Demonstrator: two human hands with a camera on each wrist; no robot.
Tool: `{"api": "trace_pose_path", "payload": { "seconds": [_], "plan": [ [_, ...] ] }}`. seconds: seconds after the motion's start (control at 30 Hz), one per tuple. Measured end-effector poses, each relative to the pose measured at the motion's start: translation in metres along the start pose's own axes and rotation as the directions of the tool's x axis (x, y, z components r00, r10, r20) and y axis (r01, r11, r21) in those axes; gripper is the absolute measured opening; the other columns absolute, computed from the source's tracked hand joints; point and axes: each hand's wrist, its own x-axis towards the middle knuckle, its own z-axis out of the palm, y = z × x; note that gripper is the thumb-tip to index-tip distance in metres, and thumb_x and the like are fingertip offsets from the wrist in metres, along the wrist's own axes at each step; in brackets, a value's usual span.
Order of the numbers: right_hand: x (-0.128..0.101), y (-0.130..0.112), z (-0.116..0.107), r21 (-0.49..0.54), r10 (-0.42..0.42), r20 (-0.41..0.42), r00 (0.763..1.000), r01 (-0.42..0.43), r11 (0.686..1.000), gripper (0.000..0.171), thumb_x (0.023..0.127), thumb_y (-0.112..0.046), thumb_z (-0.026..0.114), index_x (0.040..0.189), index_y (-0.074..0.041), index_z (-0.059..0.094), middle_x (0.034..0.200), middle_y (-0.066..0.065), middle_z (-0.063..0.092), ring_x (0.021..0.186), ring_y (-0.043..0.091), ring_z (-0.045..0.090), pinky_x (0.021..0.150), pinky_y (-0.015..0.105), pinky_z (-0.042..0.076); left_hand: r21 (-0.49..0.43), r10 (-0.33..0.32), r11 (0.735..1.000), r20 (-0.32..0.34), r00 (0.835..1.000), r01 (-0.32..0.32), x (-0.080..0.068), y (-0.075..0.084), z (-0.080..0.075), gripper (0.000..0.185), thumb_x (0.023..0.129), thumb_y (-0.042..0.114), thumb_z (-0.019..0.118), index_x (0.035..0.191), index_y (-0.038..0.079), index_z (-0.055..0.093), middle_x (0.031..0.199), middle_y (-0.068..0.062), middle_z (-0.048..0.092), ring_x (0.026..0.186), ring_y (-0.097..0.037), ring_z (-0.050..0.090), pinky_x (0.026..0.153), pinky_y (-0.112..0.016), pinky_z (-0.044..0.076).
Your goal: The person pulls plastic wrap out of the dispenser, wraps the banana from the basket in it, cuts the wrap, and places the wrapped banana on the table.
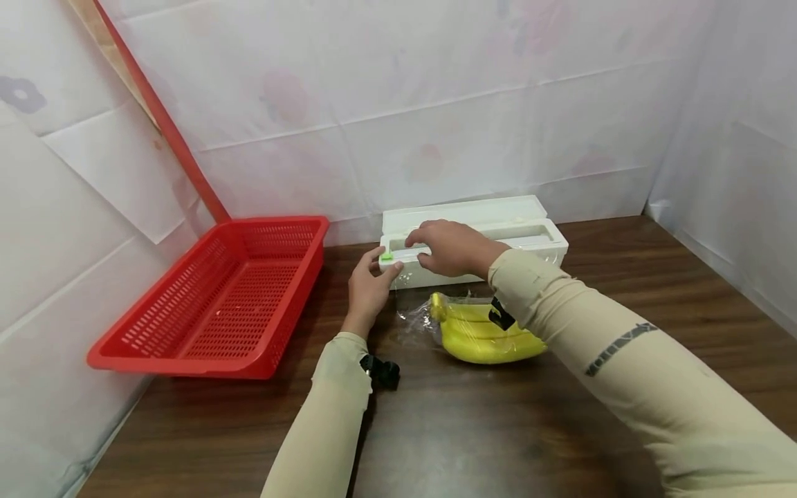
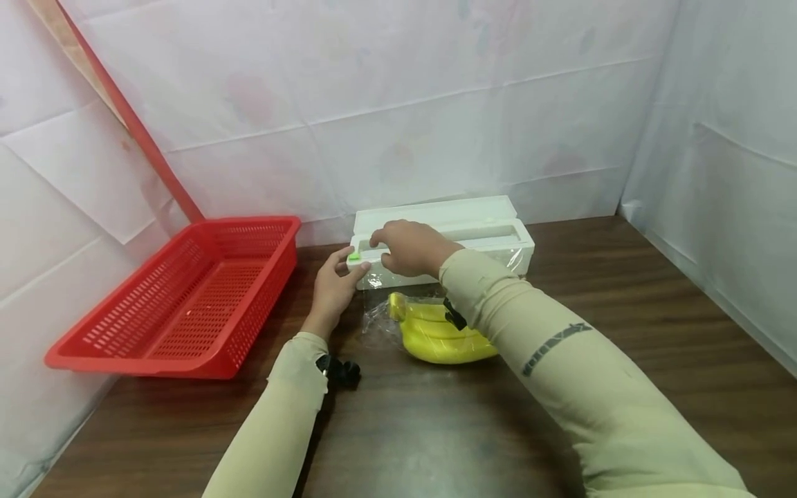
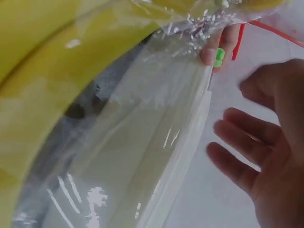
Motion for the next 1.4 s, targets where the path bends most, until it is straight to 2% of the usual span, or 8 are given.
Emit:
{"api": "trace_pose_path", "payload": {
  "seconds": [0.2, 0.43, 0.57, 0.73, 0.93, 1.03, 1.13, 1.4],
  "plan": [
    [0.011, -0.008, 0.003, -0.064, -0.008, 0.149, 0.989, 0.018, 0.998, 0.054, 0.101, -0.018, 0.053, 0.154, -0.019, 0.042, 0.139, 0.015, 0.056, 0.125, 0.031, 0.053, 0.1, 0.049, 0.045, 0.061, 0.042, 0.997, -0.015, 0.999, -0.041, 0.0, -0.001, -0.003, 0.053, 0.089, 0.035, 0.078, 0.137, 0.019, 0.061, 0.12, -0.014, 0.064, 0.107, -0.025, 0.059, 0.083, -0.041, 0.05],
    [0.019, -0.016, 0.005, -0.164, 0.065, 0.204, 0.977, -0.031, 0.986, 0.064, 0.099, -0.017, 0.049, 0.158, -0.036, 0.031, 0.137, 0.014, 0.057, 0.11, 0.03, 0.059, 0.085, 0.046, 0.049, 0.084, 0.044, 0.996, -0.032, 0.999, -0.041, 0.001, 0.0, -0.001, 0.049, 0.087, 0.037, 0.079, 0.131, 0.021, 0.066, 0.121, -0.011, 0.065, 0.113, -0.025, 0.058, 0.084, -0.043, 0.051],
    [0.021, -0.017, 0.008, -0.218, 0.071, 0.194, 0.978, -0.028, 0.976, 0.069, 0.097, -0.015, 0.05, 0.157, -0.041, 0.028, 0.138, 0.017, 0.055, 0.102, 0.032, 0.06, 0.082, 0.046, 0.05, 0.074, 0.02, 0.997, -0.045, 0.999, -0.017, 0.002, 0.001, 0.002, 0.049, 0.085, 0.037, 0.082, 0.129, 0.022, 0.068, 0.119, -0.012, 0.067, 0.111, -0.026, 0.06, 0.085, -0.042, 0.051],
    [0.021, -0.014, 0.017, -0.29, 0.047, 0.158, 0.986, 0.001, 0.957, 0.067, 0.097, -0.017, 0.053, 0.156, -0.039, 0.033, 0.134, 0.016, 0.057, 0.108, 0.035, 0.059, 0.088, 0.049, 0.051, 0.023, 0.002, 1.0, -0.059, 0.998, -0.001, 0.002, -0.003, 0.005, 0.052, 0.083, 0.033, 0.084, 0.131, 0.02, 0.068, 0.116, -0.011, 0.069, 0.109, -0.025, 0.061, 0.086, -0.039, 0.051],
    [0.025, -0.018, 0.025, -0.465, 0.012, 0.114, 0.993, 0.043, 0.884, 0.063, 0.098, -0.019, 0.056, 0.155, -0.038, 0.036, 0.126, 0.013, 0.061, 0.106, 0.033, 0.06, 0.087, 0.048, 0.052, -0.003, 0.015, 1.0, -0.096, 0.995, -0.015, 0.005, -0.005, 0.005, 0.055, 0.081, 0.028, 0.086, 0.132, 0.017, 0.068, 0.111, -0.011, 0.072, 0.11, -0.022, 0.062, 0.088, -0.037, 0.051],
    [0.026, -0.021, 0.026, -0.492, 0.008, 0.096, 0.995, 0.041, 0.87, 0.064, 0.097, -0.018, 0.057, 0.155, -0.038, 0.038, 0.119, 0.012, 0.064, 0.099, 0.033, 0.061, 0.082, 0.049, 0.053, 0.002, 0.007, 1.0, -0.099, 0.995, -0.006, 0.006, -0.005, 0.004, 0.053, 0.081, 0.027, 0.085, 0.131, 0.018, 0.069, 0.111, -0.012, 0.072, 0.108, -0.023, 0.062, 0.088, -0.037, 0.051],
    [0.028, -0.023, 0.025, -0.48, 0.028, 0.09, 0.996, 0.018, 0.877, 0.063, 0.096, -0.017, 0.057, 0.153, -0.038, 0.041, 0.116, 0.012, 0.065, 0.097, 0.034, 0.062, 0.081, 0.05, 0.053, 0.012, 0.006, 1.0, -0.098, 0.995, -0.005, 0.006, -0.003, 0.003, 0.054, 0.081, 0.028, 0.086, 0.132, 0.018, 0.068, 0.111, -0.011, 0.073, 0.109, -0.023, 0.063, 0.091, -0.037, 0.05],
    [0.03, -0.021, 0.02, -0.394, 0.046, 0.087, 0.995, -0.007, 0.919, 0.058, 0.094, -0.019, 0.061, 0.149, -0.034, 0.049, 0.124, 0.011, 0.066, 0.112, 0.032, 0.061, 0.09, 0.05, 0.051, 0.037, 0.005, 0.999, -0.088, 0.996, -0.002, 0.006, 0.0, 0.001, 0.06, 0.08, 0.036, 0.086, 0.134, 0.02, 0.067, 0.114, -0.011, 0.071, 0.112, -0.023, 0.062, 0.094, -0.037, 0.048]
  ]
}}
